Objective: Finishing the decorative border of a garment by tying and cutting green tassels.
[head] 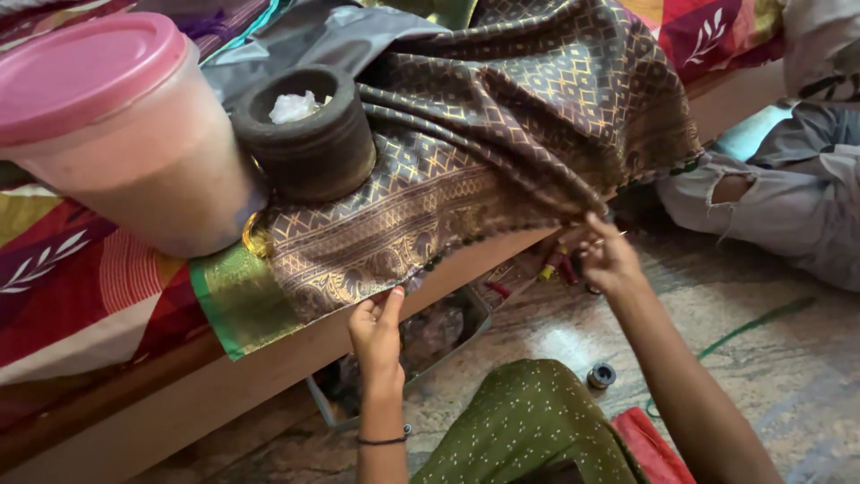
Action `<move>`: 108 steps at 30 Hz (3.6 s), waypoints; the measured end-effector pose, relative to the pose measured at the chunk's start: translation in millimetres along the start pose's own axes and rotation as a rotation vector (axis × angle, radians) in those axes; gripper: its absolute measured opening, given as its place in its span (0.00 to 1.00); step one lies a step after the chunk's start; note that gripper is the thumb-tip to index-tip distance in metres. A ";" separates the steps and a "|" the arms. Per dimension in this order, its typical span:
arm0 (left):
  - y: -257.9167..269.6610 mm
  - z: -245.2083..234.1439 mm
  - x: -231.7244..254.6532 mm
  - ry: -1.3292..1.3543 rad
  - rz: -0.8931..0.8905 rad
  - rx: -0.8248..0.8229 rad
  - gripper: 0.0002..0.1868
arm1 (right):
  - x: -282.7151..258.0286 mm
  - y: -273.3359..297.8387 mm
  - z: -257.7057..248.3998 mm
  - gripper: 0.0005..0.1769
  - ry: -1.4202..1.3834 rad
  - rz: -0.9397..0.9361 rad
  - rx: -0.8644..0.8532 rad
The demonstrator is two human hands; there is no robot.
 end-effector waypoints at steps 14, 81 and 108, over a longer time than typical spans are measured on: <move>10.2 9.6 18.6 -0.023 0.008 -0.014 0.11 | 118.1 82.6 88.6 0.26 -0.175 0.090 -0.465; 26.4 -26.8 63.1 0.128 0.030 0.005 0.08 | 219.0 169.3 146.9 0.05 0.806 0.265 -0.742; 22.3 -25.6 55.5 0.049 0.087 -0.029 0.08 | 165.5 165.9 201.2 0.05 0.609 -0.032 -0.618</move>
Point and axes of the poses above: each hand's wrist, its own y-axis away from the middle knuckle, its own z-axis out of the palm, x = y × z, the point moved 2 cm from there along -y, towards the middle knuckle, and after that the axes turned 6 degrees about -x, right-handed, at the moved point
